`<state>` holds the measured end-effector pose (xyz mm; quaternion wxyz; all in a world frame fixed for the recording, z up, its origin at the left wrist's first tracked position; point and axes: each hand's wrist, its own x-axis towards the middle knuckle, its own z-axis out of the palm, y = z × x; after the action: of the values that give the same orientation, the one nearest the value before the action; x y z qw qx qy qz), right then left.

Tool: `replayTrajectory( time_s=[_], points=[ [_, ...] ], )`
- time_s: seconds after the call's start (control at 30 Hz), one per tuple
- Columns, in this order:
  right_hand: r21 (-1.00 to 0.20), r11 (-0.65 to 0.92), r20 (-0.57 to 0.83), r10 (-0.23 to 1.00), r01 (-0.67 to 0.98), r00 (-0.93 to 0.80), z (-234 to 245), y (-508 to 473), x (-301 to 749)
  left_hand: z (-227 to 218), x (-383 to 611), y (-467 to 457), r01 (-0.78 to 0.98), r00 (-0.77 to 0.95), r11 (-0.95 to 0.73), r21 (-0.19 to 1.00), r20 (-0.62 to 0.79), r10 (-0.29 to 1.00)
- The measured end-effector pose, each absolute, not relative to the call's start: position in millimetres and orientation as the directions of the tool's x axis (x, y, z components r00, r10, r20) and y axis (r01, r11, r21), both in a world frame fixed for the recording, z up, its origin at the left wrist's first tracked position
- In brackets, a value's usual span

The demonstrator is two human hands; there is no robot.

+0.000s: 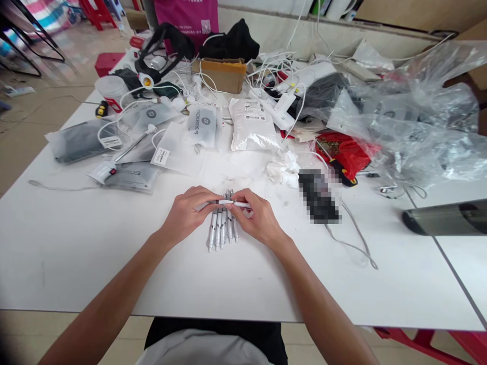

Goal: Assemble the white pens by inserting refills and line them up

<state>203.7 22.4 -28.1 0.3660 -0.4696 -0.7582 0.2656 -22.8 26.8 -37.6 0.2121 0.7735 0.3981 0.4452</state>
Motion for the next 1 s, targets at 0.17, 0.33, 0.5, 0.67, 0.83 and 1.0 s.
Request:
replayTrajectory(
  time_s=[0.17, 0.33, 0.5, 0.67, 0.83, 1.0],
  points=[
    [-0.718, 0.422, 0.286, 0.904, 0.554, -0.318, -27.0, 23.0, 204.8, -38.3, -20.9, 26.2, 0.406, 0.316, -0.621, 0.670, 0.535, 0.784],
    [-0.739, 0.427, 0.299, 0.901, 0.521, -0.314, -30.9, 22.7, 206.5, -35.2, -21.7, 26.6, 0.423, 0.288, -0.618, 0.663, 0.548, 0.785],
    [-0.685, 0.500, 0.317, 0.860, 0.530, -0.401, -26.8, 23.7, 205.5, -36.1, -23.5, 26.0, 0.413, 0.295, -0.607, 0.679, 0.531, 0.794],
    [-0.708, 0.457, 0.242, 0.873, 0.538, -0.424, -23.0, 22.2, 202.6, -35.2, -25.1, 27.8, 0.437, 0.316, -0.638, 0.634, 0.556, 0.769],
    [-0.677, 0.488, 0.329, 0.870, 0.551, -0.367, -29.6, 26.2, 207.0, -21.8, -30.4, 30.9, 0.491, 0.182, -0.440, 0.751, 0.406, 0.896],
    [-0.670, 0.514, 0.388, 0.858, 0.536, -0.338, -29.7, 28.3, 210.2, -13.4, -32.7, 31.7, 0.255, 0.129, -0.179, 0.950, 0.150, 0.980]
  ],
)
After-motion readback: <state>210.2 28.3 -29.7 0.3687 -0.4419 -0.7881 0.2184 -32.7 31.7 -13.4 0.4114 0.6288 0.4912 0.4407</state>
